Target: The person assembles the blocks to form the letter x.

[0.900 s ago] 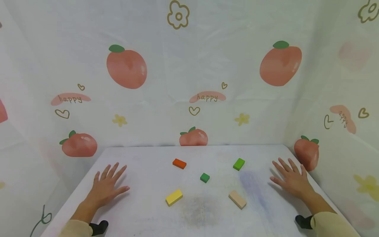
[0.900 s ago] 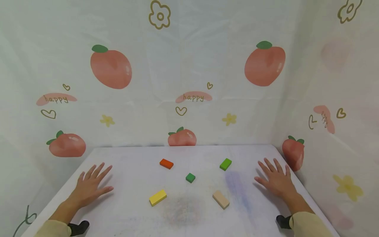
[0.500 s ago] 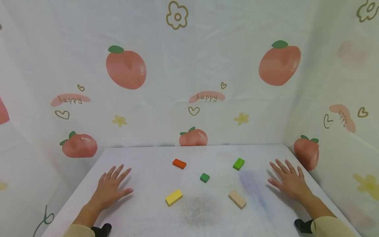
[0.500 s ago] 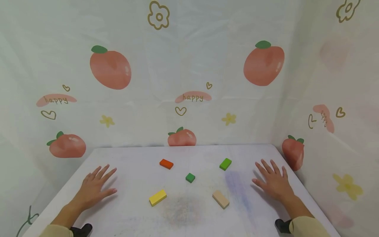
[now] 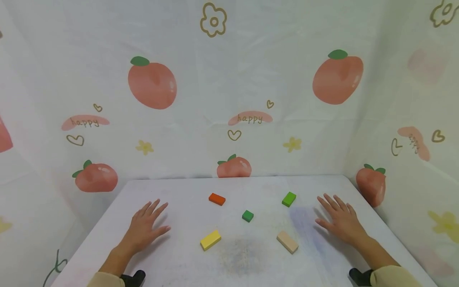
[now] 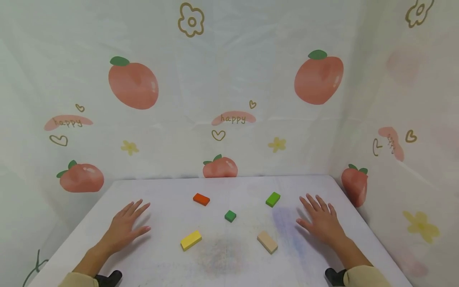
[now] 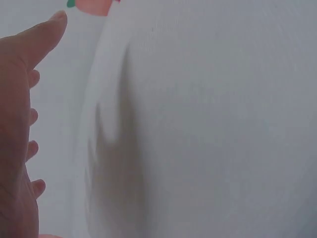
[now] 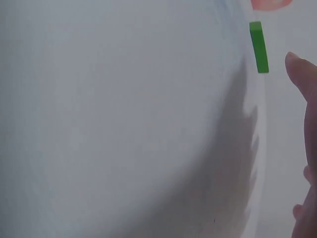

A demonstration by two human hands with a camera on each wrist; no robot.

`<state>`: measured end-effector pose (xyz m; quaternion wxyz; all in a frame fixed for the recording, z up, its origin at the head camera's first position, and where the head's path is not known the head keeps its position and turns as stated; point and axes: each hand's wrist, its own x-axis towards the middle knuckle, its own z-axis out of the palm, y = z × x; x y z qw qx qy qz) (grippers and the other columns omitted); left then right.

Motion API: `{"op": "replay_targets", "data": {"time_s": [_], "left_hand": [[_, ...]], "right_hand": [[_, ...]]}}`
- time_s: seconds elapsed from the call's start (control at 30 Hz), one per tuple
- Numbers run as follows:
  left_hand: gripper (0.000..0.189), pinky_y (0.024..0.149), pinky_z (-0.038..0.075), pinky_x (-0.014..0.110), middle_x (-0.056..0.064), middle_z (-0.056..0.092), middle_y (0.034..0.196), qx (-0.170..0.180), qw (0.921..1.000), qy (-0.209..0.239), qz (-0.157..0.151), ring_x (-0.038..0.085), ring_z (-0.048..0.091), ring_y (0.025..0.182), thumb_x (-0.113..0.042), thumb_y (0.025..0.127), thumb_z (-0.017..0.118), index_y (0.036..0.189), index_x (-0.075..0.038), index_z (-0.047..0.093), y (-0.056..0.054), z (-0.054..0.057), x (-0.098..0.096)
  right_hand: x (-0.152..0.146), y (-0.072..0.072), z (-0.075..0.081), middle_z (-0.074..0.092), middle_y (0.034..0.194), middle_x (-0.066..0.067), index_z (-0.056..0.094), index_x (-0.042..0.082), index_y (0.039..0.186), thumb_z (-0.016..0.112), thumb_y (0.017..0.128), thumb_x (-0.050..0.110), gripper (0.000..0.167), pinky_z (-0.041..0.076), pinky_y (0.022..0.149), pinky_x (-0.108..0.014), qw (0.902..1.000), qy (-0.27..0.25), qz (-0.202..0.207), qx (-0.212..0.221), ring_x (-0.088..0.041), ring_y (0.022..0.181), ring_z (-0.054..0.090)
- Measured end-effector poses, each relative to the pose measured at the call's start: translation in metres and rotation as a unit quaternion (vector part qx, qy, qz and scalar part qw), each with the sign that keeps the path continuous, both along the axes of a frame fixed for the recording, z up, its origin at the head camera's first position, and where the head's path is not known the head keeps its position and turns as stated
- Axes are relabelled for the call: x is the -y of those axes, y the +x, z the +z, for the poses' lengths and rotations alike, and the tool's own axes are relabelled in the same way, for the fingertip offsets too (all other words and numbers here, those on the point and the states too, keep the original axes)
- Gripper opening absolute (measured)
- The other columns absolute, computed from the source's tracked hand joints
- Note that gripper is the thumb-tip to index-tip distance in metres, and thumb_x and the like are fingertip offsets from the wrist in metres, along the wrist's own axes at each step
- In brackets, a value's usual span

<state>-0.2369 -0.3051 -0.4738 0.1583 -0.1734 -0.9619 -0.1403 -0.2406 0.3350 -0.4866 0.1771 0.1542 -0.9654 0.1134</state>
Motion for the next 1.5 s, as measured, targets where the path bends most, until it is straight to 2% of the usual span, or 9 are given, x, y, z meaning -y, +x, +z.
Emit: {"op": "replay_targets", "data": {"time_s": [0.2, 0.43, 0.63, 0.93, 1.17, 1.33, 1.43, 1.5], "left_hand": [[0.073, 0.098, 0.025, 0.068, 0.021, 0.038, 0.148, -0.021, 0.9991, 0.029, -0.024, 0.048, 0.032, 0.133, -0.044, 0.086, 0.070, 0.146, -0.013, 0.043, -0.001, -0.002, -0.016], [0.074, 0.100, 0.024, 0.068, 0.018, 0.036, 0.151, -0.002, 0.9981, 0.054, -0.031, 0.044, 0.031, 0.135, -0.042, 0.087, 0.070, 0.149, -0.015, 0.039, 0.000, -0.004, -0.032], [0.074, 0.100, 0.026, 0.067, 0.017, 0.037, 0.150, -0.004, 0.9962, 0.075, -0.044, 0.041, 0.032, 0.135, -0.035, 0.087, 0.073, 0.149, -0.014, 0.039, -0.001, -0.002, -0.042], [0.072, 0.102, 0.029, 0.064, 0.014, 0.037, 0.151, 0.015, 0.9914, 0.120, -0.051, 0.038, 0.033, 0.135, -0.031, 0.088, 0.072, 0.150, -0.015, 0.038, 0.000, 0.001, -0.058], [0.067, 0.103, 0.028, 0.063, 0.012, 0.038, 0.151, 0.034, 0.9804, 0.187, -0.054, 0.036, 0.033, 0.137, -0.024, 0.091, 0.070, 0.149, -0.014, 0.039, 0.004, 0.006, -0.071], [0.064, 0.101, 0.033, 0.062, 0.010, 0.042, 0.148, 0.033, 0.9727, 0.224, -0.050, 0.034, 0.038, 0.134, -0.021, 0.091, 0.069, 0.148, -0.016, 0.040, 0.006, 0.011, -0.080], [0.062, 0.098, 0.039, 0.059, 0.010, 0.048, 0.144, 0.026, 0.9680, 0.244, -0.055, 0.032, 0.045, 0.128, -0.019, 0.092, 0.069, 0.147, -0.016, 0.041, 0.005, 0.012, -0.086], [0.061, 0.095, 0.042, 0.056, 0.009, 0.052, 0.140, 0.020, 0.9649, 0.254, -0.063, 0.029, 0.048, 0.124, -0.017, 0.091, 0.069, 0.146, -0.016, 0.043, 0.004, 0.012, -0.089]], "right_hand": [[0.015, 0.000, 0.003, 0.034, 0.149, -0.023, 0.039, 0.009, 0.147, 0.069, 0.087, 0.045, 0.076, 0.026, 0.094, -0.072, 0.9995, -0.015, 0.010, 0.025, -0.047, 0.135, 0.025], [0.028, -0.001, 0.002, 0.037, 0.147, -0.025, 0.042, 0.004, 0.144, 0.072, 0.086, 0.037, 0.073, 0.033, 0.090, -0.071, 0.9991, -0.028, 0.027, 0.017, -0.049, 0.132, 0.030], [0.038, 0.001, 0.003, 0.039, 0.145, -0.026, 0.042, 0.003, 0.143, 0.073, 0.086, 0.034, 0.072, 0.034, 0.091, -0.070, 0.9983, -0.046, 0.031, 0.018, -0.049, 0.131, 0.032], [0.054, 0.008, 0.004, 0.043, 0.142, -0.026, 0.041, 0.002, 0.144, 0.073, 0.087, 0.028, 0.070, 0.034, 0.096, -0.065, 0.9921, -0.112, 0.054, 0.020, -0.046, 0.128, 0.037], [0.066, 0.012, 0.009, 0.045, 0.141, -0.025, 0.041, 0.002, 0.144, 0.074, 0.087, 0.026, 0.070, 0.034, 0.096, -0.064, 0.9873, -0.142, 0.072, 0.012, -0.045, 0.127, 0.039], [0.073, 0.015, 0.013, 0.045, 0.142, -0.023, 0.041, 0.002, 0.144, 0.073, 0.088, 0.026, 0.068, 0.032, 0.100, -0.062, 0.9852, -0.156, 0.065, 0.030, -0.043, 0.129, 0.040], [0.078, 0.016, 0.015, 0.050, 0.138, -0.021, 0.042, 0.004, 0.144, 0.072, 0.089, 0.025, 0.066, 0.038, 0.097, -0.059, 0.9841, -0.165, 0.052, 0.039, -0.040, 0.125, 0.046], [0.081, 0.017, 0.017, 0.056, 0.131, -0.019, 0.045, 0.003, 0.142, 0.073, 0.088, 0.023, 0.064, 0.044, 0.092, -0.055, 0.9832, -0.173, 0.049, 0.029, -0.037, 0.118, 0.052]]}}
